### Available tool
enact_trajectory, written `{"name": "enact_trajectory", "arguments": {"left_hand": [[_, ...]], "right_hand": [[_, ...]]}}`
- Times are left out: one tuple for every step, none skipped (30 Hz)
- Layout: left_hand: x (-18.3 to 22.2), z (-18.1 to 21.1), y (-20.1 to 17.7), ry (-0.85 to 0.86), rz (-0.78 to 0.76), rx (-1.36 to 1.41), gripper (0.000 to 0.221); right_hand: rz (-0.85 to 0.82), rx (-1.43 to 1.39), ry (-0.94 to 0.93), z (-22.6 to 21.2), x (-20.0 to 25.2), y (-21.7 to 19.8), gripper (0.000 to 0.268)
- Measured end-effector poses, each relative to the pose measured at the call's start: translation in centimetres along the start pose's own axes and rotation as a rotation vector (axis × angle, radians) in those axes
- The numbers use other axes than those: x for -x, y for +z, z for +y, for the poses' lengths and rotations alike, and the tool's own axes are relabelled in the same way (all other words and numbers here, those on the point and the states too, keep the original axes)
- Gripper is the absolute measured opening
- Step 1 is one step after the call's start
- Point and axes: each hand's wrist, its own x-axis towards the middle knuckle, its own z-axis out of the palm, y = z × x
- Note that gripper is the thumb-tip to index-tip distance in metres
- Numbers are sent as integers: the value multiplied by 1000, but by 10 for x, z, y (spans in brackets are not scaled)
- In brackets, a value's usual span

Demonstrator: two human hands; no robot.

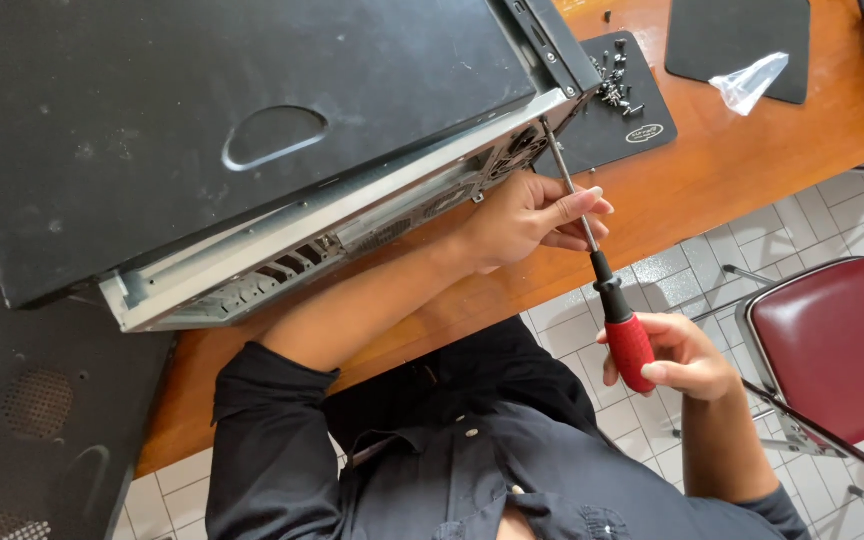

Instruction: The person is placing the side panel onto a desktop computer tower and then using a screwdriver to secure it with screws.

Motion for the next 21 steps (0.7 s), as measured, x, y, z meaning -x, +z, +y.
{"name": "enact_trajectory", "arguments": {"left_hand": [[0, -1, 1, 0, 2, 2, 39], [-1, -2, 1, 38, 38, -27, 38], [-1, -4, 2, 75, 74, -56, 37], [1, 1, 3, 73, 74, -53, 37], [3, 5, 3, 60, 94, -72, 39], [4, 10, 3, 50, 114, -93, 40], [4, 11, 2, 52, 115, -93, 40], [4, 11, 2, 51, 132, -107, 39], [4, 12, 1, 51, 149, -120, 37], [3, 8, -1, 48, 151, -119, 37], [1, 5, -2, 39, 143, -87, 38], [-2, 2, -4, 30, 134, -54, 38], [0, 4, -2, 27, 134, -53, 38], [0, 7, -1, 30, 134, -53, 39], [1, 9, 0, 33, 134, -53, 40], [1, 11, 0, 34, 135, -54, 40], [2, 12, 0, 29, 127, -35, 41], [3, 12, 2, 21, 117, -14, 42], [3, 10, 1, 18, 117, -12, 42], [2, 10, 0, 12, 107, -45, 42], [2, 10, -1, 5, 98, -78, 42]], "right_hand": [[-2, -1, 2, 6, 0, 2, 54], [89, -30, 1, 11, 0, 4, 49], [180, -60, 0, 17, 0, 5, 47], [181, -60, 3, 23, 3, 5, 47], [255, 107, 28, 29, 5, 4, 50], [326, 276, 49, 35, 6, 2, 53], [324, 277, 49, 29, 1, 9, 53], [357, 398, 61, 23, -4, 16, 55], [389, 518, 73, 17, -9, 23, 56], [388, 516, 75, 20, -6, 17, 56], [304, 337, 96, 23, -4, 10, 57], [221, 158, 116, 26, -1, 3, 58], [222, 157, 119, 13, -7, 10, 58], [94, -16, 70, -1, -14, 15, 53], [-36, -188, 22, -15, -22, 21, 51], [-38, -188, 21, -13, -20, 19, 51], [-10, -170, 22, -11, -17, 17, 46], [22, -154, 25, -9, -14, 16, 41], [24, -156, 27, -1, -7, 16, 41], [160, 92, 72, 6, -2, 13, 42], [295, 339, 117, 13, 4, 11, 48]]}}
